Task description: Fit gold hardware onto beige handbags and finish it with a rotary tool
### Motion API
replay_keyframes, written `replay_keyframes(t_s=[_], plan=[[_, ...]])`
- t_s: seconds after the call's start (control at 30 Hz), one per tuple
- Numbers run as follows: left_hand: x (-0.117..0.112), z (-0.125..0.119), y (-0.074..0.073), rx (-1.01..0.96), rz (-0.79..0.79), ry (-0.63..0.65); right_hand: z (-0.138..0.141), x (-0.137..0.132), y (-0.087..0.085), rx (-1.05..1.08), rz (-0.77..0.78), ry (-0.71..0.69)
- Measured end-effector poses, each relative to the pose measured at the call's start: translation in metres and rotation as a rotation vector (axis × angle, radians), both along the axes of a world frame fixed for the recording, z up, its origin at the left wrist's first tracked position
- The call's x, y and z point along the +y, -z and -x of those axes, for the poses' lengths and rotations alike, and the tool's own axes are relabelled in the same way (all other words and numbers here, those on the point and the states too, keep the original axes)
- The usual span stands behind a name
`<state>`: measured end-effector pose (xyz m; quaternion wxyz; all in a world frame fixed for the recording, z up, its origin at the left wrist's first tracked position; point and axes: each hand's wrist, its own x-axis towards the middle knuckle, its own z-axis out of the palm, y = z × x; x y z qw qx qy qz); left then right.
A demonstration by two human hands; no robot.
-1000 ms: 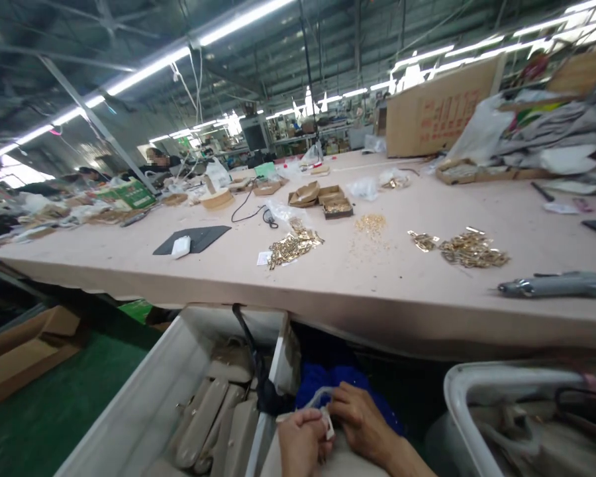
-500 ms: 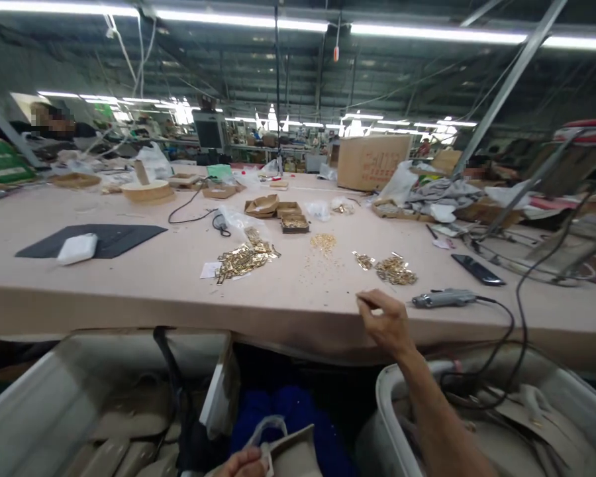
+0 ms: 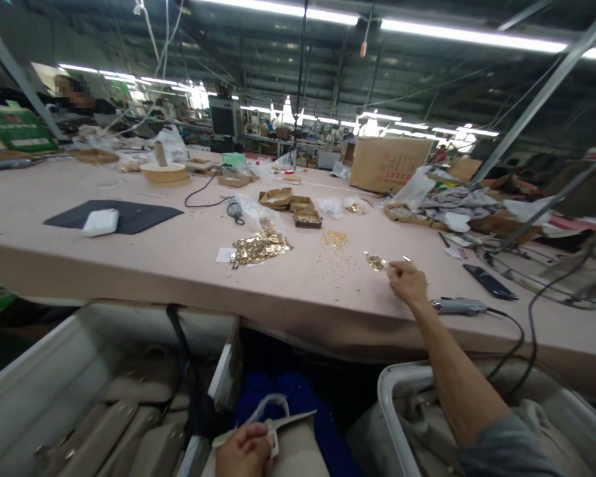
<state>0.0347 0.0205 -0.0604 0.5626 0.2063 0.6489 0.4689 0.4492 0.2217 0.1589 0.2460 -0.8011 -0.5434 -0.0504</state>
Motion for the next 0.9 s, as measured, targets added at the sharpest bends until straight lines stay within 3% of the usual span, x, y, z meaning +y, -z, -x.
replay_keyframes(t_s=[0.1,0.17,0.3,0.4,0.47,0.53,0.7,0.9], plan=[[-0.010,-0.002,-0.025,-0.043,-0.035,0.022,0.050,-0.044,0.006,0.397,-0.267,-0.266],[-0.014,-0.005,-0.035,-0.056,-0.044,0.026,0.099,-0.079,0.018,0.632,-0.279,-0.424],[-0.018,-0.006,-0.031,-0.128,-0.043,0.016,0.198,-0.145,0.065,1.068,0.075,-0.600],[-0.024,-0.003,-0.027,-0.141,-0.037,0.015,0.243,-0.175,0.115,1.288,0.322,-0.608],[-0.028,-0.002,-0.028,-0.135,-0.043,0.033,0.255,-0.181,0.142,1.375,0.437,-0.593],[-0.030,-0.001,-0.031,-0.143,-0.055,0.045,0.259,-0.183,0.155,1.435,0.529,-0.552],[-0.030,-0.003,-0.036,-0.190,-0.058,0.030,0.267,-0.190,0.158,1.515,0.653,-0.411],[-0.033,-0.001,-0.036,-0.177,-0.047,0.036,0.268,-0.196,0.167,1.438,0.647,-0.444]])
